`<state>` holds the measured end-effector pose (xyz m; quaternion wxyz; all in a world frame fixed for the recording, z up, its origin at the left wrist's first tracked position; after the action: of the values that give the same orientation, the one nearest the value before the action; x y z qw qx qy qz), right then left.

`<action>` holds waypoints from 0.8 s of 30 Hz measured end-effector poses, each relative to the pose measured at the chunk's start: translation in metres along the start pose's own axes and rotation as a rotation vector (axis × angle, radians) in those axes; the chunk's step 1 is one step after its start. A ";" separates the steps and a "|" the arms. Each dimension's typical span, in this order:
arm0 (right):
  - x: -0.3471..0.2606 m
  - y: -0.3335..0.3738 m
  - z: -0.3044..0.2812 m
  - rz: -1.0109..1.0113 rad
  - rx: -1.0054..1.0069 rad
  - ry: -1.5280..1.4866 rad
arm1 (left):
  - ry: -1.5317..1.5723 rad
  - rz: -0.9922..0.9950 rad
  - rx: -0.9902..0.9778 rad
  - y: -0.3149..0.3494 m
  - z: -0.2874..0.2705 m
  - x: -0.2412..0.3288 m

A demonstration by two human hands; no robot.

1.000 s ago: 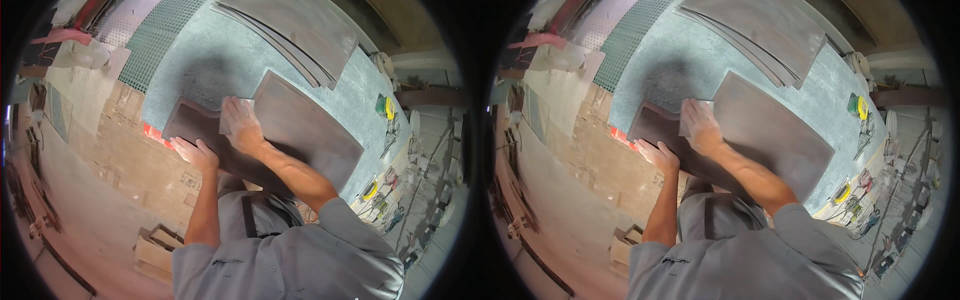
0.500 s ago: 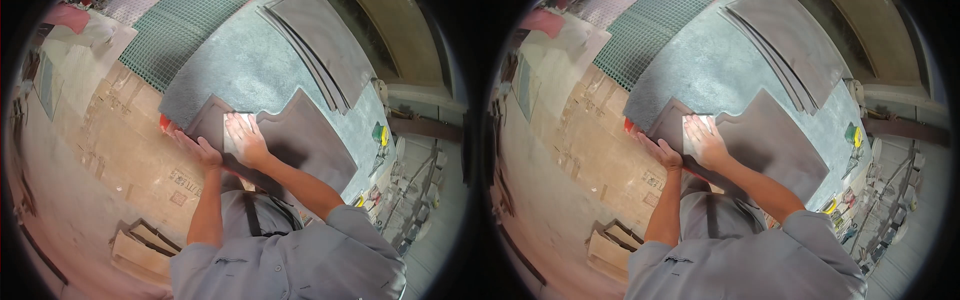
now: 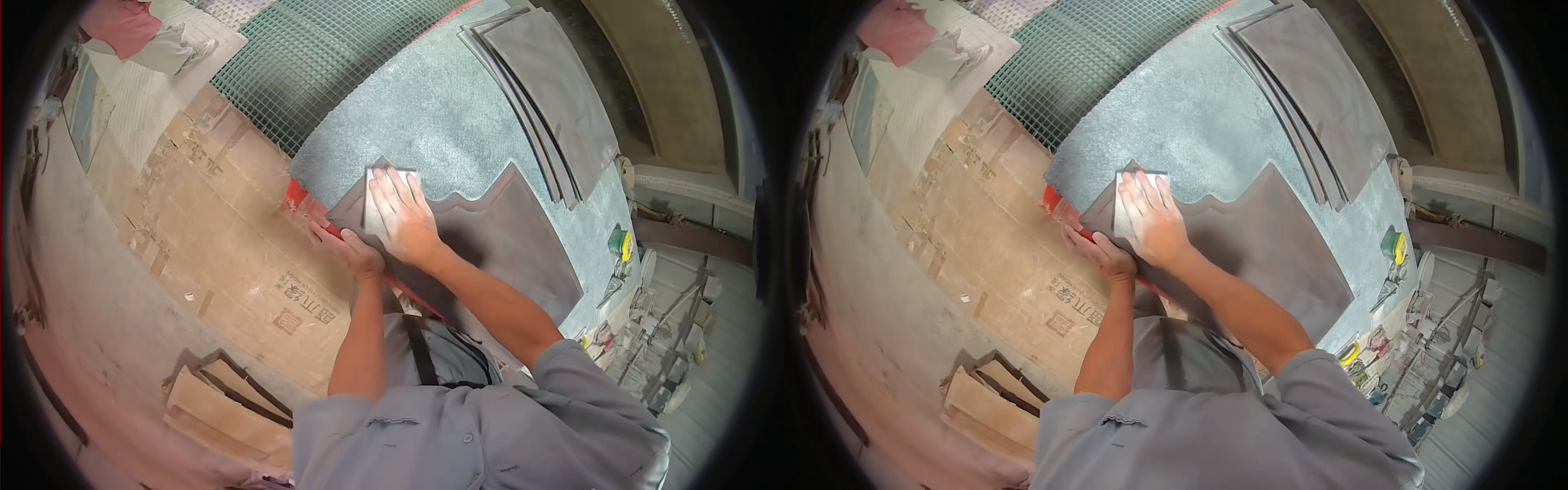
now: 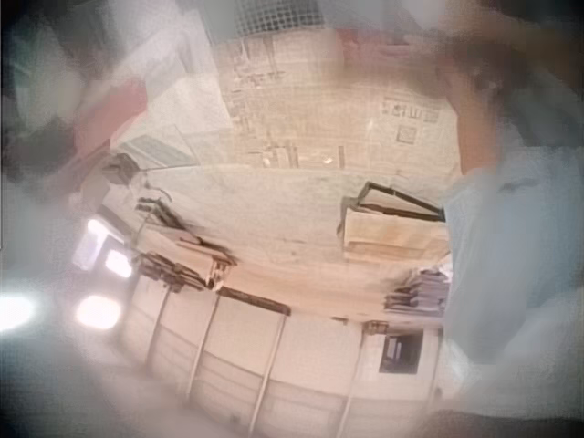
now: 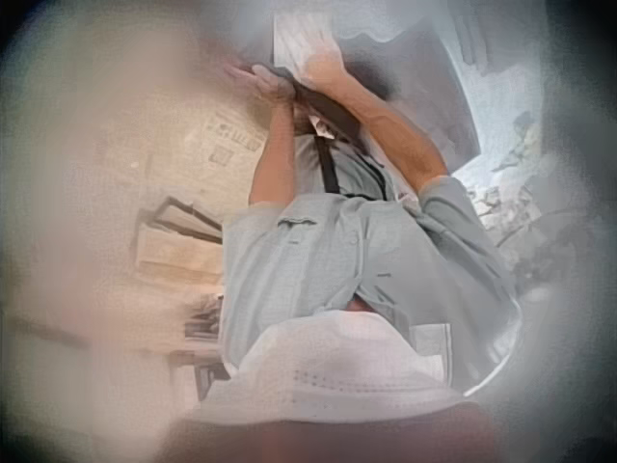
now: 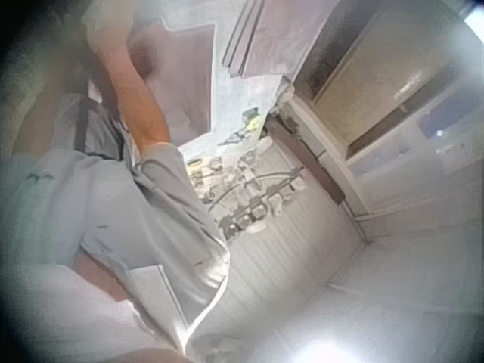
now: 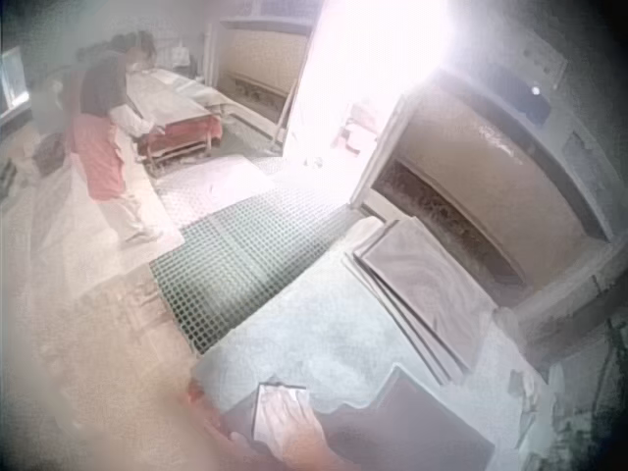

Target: The person uses a brush on the corner of a wooden panel, wipes it with a cloth, and then sands the surface of multiple wooden panels using a sanding block.

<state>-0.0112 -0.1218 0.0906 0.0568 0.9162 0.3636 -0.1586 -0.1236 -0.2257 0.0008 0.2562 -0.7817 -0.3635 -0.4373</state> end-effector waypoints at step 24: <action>0.123 0.216 -0.036 0.556 0.191 0.096 | -0.139 -0.039 -0.052 0.006 0.009 -0.001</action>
<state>0.2296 -0.1914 0.0816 -0.0056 0.9883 0.0842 -0.1270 -0.1151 -0.2233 -0.0051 0.2012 -0.8093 -0.3841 -0.3962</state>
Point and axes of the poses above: each hand's wrist, its own y-axis away from the middle knuckle, its own z-axis out of the palm, x = y × z, the point moved 9 cm from there along -y, towards the middle knuckle, and after that the axes turned 4 degrees about -x, right-handed, at the moved point
